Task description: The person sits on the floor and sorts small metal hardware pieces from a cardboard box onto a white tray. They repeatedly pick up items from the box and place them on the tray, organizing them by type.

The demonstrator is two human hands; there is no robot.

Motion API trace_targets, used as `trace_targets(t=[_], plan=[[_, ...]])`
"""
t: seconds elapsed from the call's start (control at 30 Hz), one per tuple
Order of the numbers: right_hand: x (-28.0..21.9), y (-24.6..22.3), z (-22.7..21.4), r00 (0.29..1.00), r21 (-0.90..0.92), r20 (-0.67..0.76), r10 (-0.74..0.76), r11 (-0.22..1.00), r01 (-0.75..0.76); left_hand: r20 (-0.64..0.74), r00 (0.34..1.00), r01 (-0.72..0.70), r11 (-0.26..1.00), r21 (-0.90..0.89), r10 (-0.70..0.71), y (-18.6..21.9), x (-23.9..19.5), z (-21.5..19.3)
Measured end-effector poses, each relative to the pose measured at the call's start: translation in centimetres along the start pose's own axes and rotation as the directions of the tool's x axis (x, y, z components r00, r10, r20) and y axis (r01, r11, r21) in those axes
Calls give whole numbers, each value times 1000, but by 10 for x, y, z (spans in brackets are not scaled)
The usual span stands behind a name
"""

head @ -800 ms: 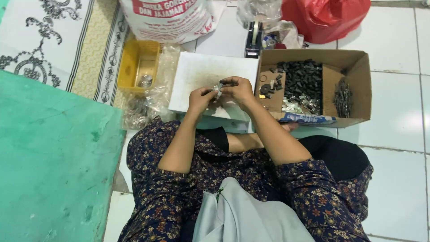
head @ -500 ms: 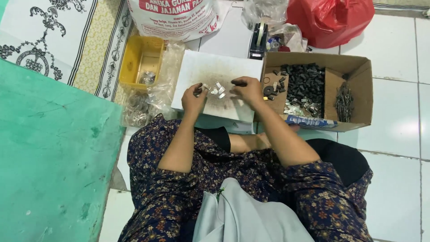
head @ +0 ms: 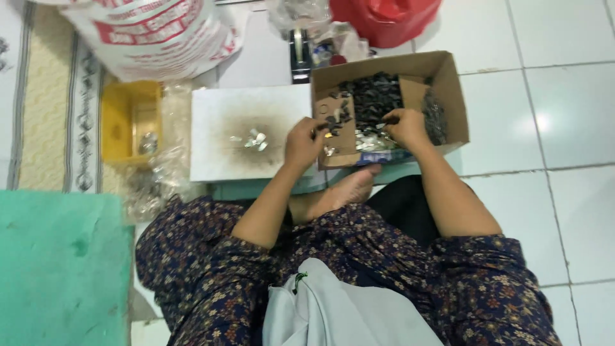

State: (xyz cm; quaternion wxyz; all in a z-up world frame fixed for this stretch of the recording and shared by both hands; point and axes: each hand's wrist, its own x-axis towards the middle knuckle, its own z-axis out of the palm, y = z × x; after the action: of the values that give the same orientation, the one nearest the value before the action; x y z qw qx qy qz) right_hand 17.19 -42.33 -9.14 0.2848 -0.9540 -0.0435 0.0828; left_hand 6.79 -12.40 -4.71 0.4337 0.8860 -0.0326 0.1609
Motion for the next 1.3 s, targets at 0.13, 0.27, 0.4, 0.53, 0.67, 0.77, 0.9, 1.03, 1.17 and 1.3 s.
trace_targets(t=[0.13,0.27,0.4,0.53,0.67,0.77,0.9,1.03,1.17,1.3], plan=[[-16,7,-4,989,-70,95,115,992,-109,281,960,4,999,-44,9,32,19,72],[-7,17,18,972,-148,194,130,984,-102,458,886,35,995,95,-75,15,23,136],[-22,-12,9,950,-216,304,78,976,-10,568,806,2,962,274,-164,54,23,111],[-6,-1,36,931,-249,360,59,968,35,619,776,-142,925,354,-118,32,18,135],[-10,-21,25,911,-254,409,55,966,55,624,773,-186,898,398,-117,0,16,163],[-21,-46,3,901,-247,430,64,968,49,593,799,-184,895,407,-105,-11,14,172],[-17,-43,5,896,-192,434,90,981,-5,548,830,-125,925,359,-100,-4,11,162],[-21,-45,-1,895,-127,429,126,989,-79,523,845,-75,943,325,-113,22,12,135],[-19,-38,-2,899,-38,415,141,990,-138,495,853,55,971,234,-167,24,15,127],[13,17,38,930,86,353,100,987,-139,436,864,244,967,74,-252,10,11,135]])
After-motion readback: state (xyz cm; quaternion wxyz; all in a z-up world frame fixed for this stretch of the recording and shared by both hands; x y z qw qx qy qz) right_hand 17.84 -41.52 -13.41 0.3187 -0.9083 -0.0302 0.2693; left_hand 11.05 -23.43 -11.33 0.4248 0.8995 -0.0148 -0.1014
